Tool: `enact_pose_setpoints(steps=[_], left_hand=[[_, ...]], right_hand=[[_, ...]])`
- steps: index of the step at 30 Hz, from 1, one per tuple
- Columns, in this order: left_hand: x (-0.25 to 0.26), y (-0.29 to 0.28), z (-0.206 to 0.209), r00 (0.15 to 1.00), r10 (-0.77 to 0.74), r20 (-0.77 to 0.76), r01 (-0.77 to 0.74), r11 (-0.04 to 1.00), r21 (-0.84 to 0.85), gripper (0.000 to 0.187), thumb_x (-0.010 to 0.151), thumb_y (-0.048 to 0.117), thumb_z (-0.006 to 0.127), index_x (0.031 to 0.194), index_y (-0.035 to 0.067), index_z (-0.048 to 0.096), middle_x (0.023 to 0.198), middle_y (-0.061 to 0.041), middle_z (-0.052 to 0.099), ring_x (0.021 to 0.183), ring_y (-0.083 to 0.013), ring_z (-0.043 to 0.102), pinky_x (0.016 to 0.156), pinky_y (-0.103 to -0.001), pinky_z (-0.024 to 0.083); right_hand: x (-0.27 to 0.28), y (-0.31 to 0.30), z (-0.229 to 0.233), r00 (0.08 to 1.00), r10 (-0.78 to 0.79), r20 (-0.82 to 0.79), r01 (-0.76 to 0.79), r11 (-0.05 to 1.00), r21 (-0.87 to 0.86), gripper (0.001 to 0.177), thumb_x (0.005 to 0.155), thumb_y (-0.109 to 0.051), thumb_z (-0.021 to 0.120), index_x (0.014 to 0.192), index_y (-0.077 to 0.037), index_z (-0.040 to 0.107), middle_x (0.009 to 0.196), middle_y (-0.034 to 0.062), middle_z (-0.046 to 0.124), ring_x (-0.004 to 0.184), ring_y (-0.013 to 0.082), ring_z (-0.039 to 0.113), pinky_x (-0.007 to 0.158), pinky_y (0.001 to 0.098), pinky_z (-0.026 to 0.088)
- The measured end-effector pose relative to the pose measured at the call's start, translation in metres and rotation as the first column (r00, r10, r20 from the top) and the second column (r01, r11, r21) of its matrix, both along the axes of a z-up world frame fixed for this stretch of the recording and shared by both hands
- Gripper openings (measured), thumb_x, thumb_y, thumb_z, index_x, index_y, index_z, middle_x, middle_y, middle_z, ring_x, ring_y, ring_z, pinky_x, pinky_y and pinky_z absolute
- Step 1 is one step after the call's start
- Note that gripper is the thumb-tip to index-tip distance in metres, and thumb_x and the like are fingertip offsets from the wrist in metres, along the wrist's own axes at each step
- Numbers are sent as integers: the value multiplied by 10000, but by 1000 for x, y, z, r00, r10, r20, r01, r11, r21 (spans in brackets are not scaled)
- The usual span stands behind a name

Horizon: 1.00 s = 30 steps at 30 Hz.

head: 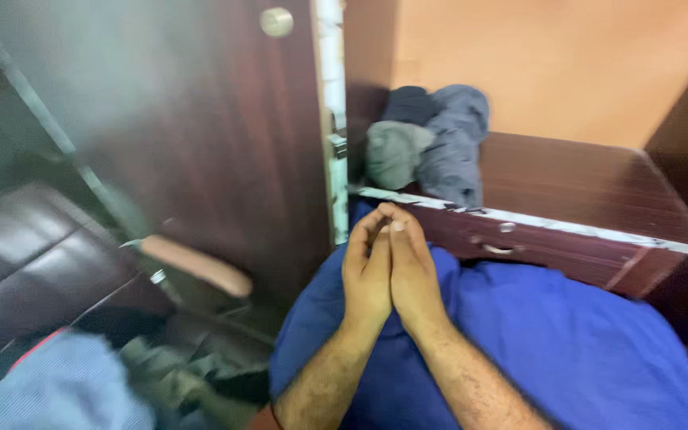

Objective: The person folds a pair of grey pants, several grey and black shirts, and a blue patterned shirt by hand, placing each item onto a wooden shelf inside a closet.

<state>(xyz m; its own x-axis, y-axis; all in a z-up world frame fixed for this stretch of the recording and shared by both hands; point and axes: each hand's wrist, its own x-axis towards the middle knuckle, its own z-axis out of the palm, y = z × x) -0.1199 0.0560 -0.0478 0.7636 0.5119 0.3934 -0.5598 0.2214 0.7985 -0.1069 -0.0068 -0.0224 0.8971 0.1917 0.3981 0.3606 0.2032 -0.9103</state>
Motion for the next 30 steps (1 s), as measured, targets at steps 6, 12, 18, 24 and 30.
enact_pose_setpoints(steps=[6,12,18,24,30], left_hand=[[-105,70,25,973,228,-48,-211,950,229,373,1045,124,508,1395,6,555,1301,-137,657,1203,-202,622,1045,-317,500],[-207,151,16,930,367,-37,-339,890,307,437,1029,114,496,1456,19,500,1393,-154,617,1292,-227,608,1094,-342,486],[-266,221,-23,827,522,-206,-494,852,175,541,962,117,599,1476,39,449,1429,-144,564,1317,-225,575,1052,-346,532],[-331,286,-53,465,858,-218,-759,513,400,679,886,243,755,1454,2,473,1452,-181,535,1323,-282,552,1080,-409,476],[-402,340,-66,-158,981,-113,-638,-14,770,795,875,357,816,1443,-87,481,1433,-283,536,1297,-458,508,1095,-499,411]], right_hand=[[-73,58,12,968,219,120,-198,967,-162,422,1102,-275,349,1392,-50,558,1315,124,632,1251,206,588,1098,327,446],[-129,130,21,818,533,218,-422,813,-401,430,1049,-219,433,1440,-55,510,1515,131,510,1401,243,506,1153,352,389],[-173,213,-9,681,731,34,-629,609,-484,399,1055,-202,478,1422,-79,575,1507,98,563,1416,215,503,1152,343,390],[-207,246,-35,529,770,-356,-841,421,-341,500,1009,-244,521,1497,-141,481,1400,191,632,1298,246,602,1091,363,465],[-216,240,-45,562,692,-452,-811,356,-463,551,972,-308,512,1506,-177,471,1416,156,649,1254,234,651,1061,360,498]])
